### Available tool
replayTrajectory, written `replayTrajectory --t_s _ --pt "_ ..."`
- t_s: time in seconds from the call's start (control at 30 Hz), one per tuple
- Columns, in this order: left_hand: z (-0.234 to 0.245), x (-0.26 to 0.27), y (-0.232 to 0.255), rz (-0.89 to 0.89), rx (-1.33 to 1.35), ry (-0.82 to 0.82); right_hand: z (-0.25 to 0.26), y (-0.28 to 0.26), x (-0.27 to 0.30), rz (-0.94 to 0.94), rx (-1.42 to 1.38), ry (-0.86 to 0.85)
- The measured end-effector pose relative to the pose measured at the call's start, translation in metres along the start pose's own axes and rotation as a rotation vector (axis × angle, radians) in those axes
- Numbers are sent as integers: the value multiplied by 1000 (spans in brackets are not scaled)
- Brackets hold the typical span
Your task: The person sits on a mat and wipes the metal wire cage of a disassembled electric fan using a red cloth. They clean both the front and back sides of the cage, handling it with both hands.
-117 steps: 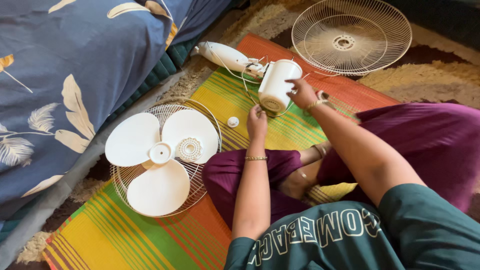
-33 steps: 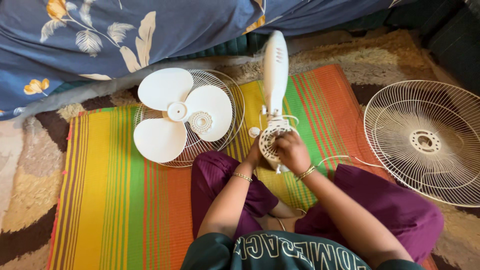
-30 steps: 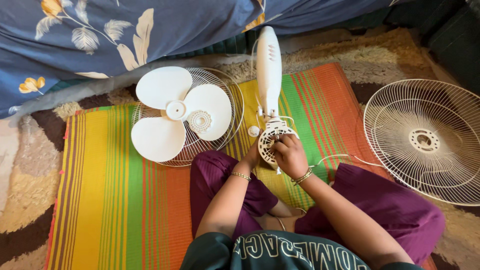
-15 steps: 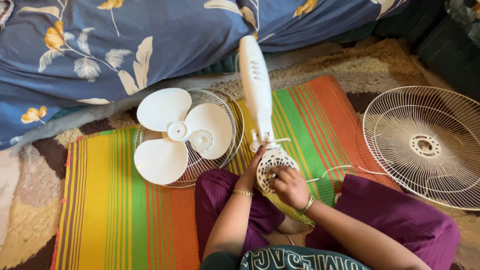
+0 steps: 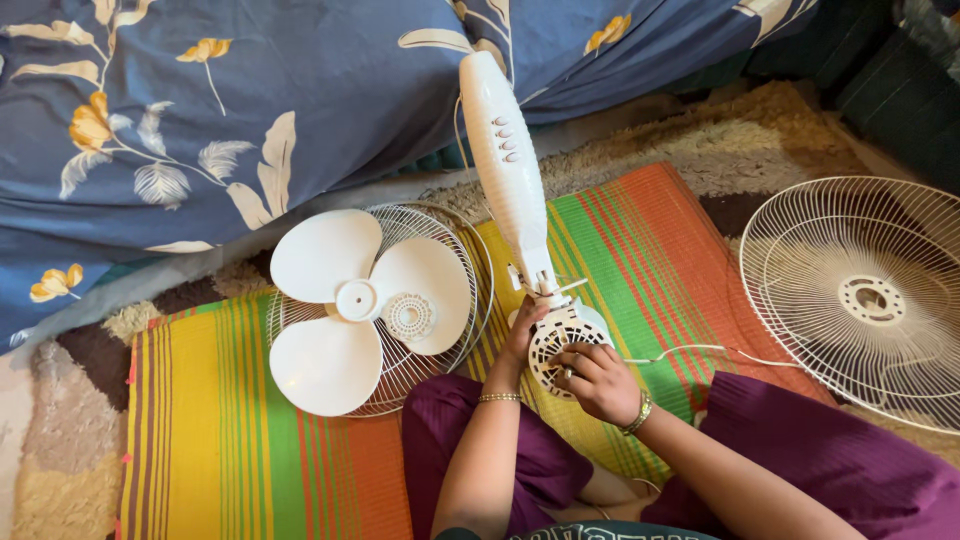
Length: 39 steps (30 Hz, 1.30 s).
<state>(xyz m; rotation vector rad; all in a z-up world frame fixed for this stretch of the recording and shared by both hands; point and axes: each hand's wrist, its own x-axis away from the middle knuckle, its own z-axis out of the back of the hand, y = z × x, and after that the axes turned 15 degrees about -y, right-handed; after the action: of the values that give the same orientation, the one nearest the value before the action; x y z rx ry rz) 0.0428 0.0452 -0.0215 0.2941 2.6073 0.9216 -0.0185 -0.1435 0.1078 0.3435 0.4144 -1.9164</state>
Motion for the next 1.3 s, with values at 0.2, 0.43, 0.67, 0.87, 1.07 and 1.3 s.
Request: replayTrajectory --t_s 0.2,0.43,0.67,0.87,1.07,1.3 --pt "2 0 -1 32 -56 10 3 -2 -2 -26 -30 5" --pt "-4 1 2 2 -21 -37 0 -3 1 8 -9 -12" --pt "-31 -6 16 45 -44 122 6 24 -2 93 -35 -115" --pt "-48 -9 29 101 -272 226 31 42 -16 117 22 -214" --pt "-61 -7 19 54 -373 174 33 37 -17 27 75 -225" --pt "-47 6 11 3 -307 161 27 30 -14 9 94 -275"
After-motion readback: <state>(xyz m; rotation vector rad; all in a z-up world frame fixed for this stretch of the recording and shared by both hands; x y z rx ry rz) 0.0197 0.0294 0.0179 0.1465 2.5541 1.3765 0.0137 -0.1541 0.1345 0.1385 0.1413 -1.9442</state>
